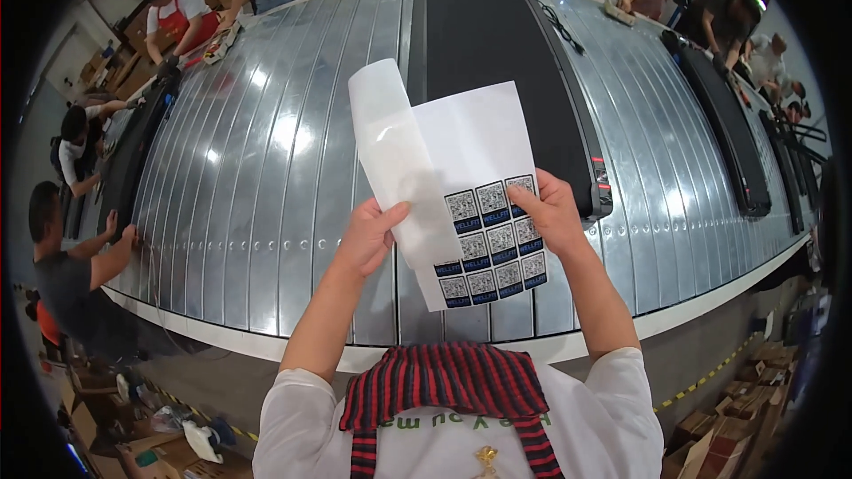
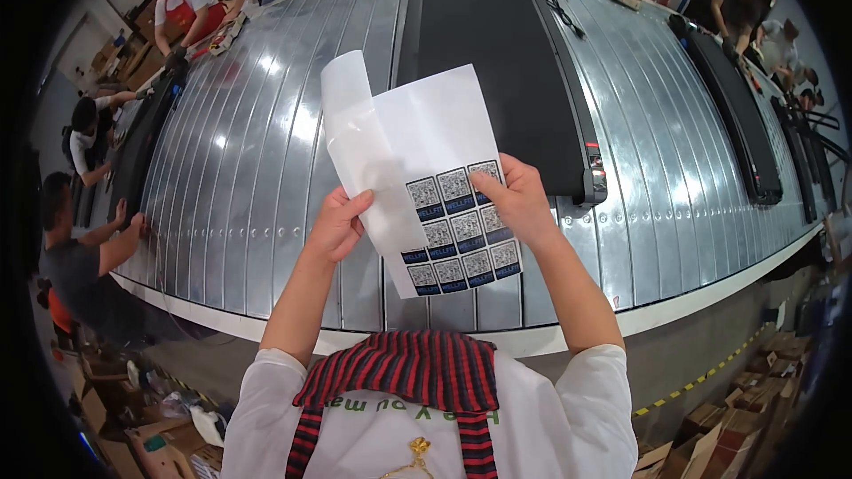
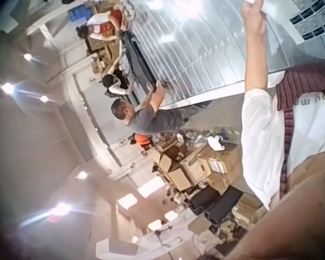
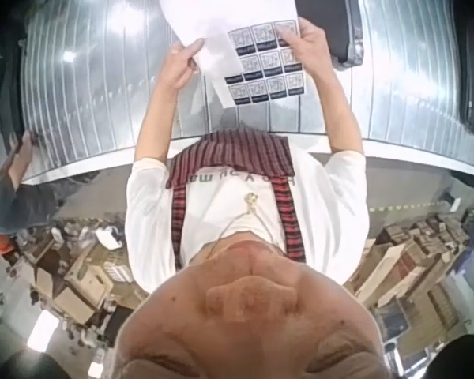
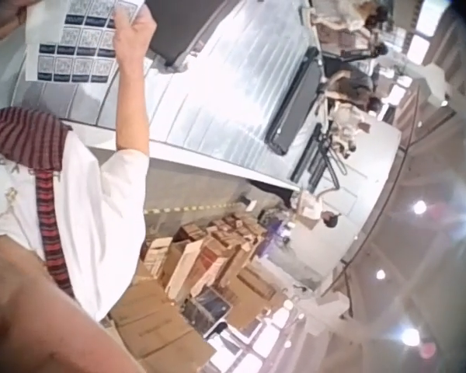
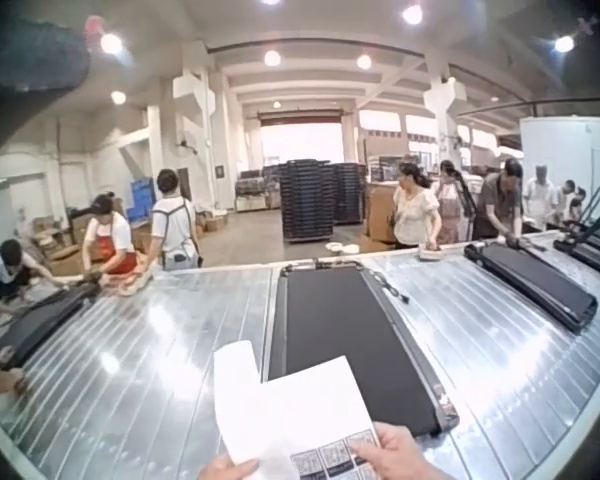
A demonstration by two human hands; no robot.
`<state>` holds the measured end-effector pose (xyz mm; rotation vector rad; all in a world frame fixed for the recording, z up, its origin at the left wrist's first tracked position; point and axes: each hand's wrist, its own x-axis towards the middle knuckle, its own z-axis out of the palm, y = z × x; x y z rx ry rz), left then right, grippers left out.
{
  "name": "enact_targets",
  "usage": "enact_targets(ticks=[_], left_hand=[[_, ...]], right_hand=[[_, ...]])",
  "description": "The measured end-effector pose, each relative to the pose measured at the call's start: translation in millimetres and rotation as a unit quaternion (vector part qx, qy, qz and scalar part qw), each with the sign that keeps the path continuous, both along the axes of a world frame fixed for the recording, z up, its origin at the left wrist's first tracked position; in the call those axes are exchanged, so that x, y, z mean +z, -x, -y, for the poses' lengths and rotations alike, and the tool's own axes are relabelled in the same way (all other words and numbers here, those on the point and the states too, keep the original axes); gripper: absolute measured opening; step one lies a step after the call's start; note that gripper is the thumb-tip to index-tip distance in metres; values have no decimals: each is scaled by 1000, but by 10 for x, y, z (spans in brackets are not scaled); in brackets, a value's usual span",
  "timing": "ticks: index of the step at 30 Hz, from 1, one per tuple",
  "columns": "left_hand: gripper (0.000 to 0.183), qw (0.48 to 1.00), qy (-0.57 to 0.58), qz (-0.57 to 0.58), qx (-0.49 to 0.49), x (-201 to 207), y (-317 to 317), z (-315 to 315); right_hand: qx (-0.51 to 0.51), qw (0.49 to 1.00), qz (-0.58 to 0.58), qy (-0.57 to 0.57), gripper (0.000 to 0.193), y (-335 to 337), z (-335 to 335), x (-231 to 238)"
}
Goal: Applying QR code stickers and product labels to treadmill units on a manufacturing assembly line.
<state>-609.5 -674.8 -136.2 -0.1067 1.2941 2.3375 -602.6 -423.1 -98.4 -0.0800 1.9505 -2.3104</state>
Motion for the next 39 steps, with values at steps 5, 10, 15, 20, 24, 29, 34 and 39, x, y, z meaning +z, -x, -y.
enact_targets(ticks=[5, 10, 15, 20, 24, 29, 34, 39], left_hand=[[26, 999, -18, -47, 14, 33, -200, 317], [25, 998, -41, -40, -30, 58, -269, 77], [24, 995, -86, -11, -42, -33, -388, 99], [23, 992, -78, -38, -94, -60, -472, 230], [24, 994, -78, -52, -59, -26, -531, 366], [24, 991, -116, -46, -52, 1, -569, 517], [23, 989, -131, -69, -21, 60, -675, 596], [24, 991, -120, -61, -7, 102, -768, 631]], right_hand=[[-72, 958, -115, -254, 30, -174, 244, 62], [-130, 847, -200, -475, 32, -427, 686, -49], [-88, 954, -54, -281, 24, -814, 1150, -133], [-148, 890, -176, -393, 24, -949, 1339, -144], [-121, 895, -205, -377, 23, -956, 1443, -103], [-67, 952, -135, -266, 22, -913, 1527, -74], [-22, 971, -134, -197, 20, -843, 1530, -109], [33, 994, -79, -72, 19, -812, 1483, -217]])
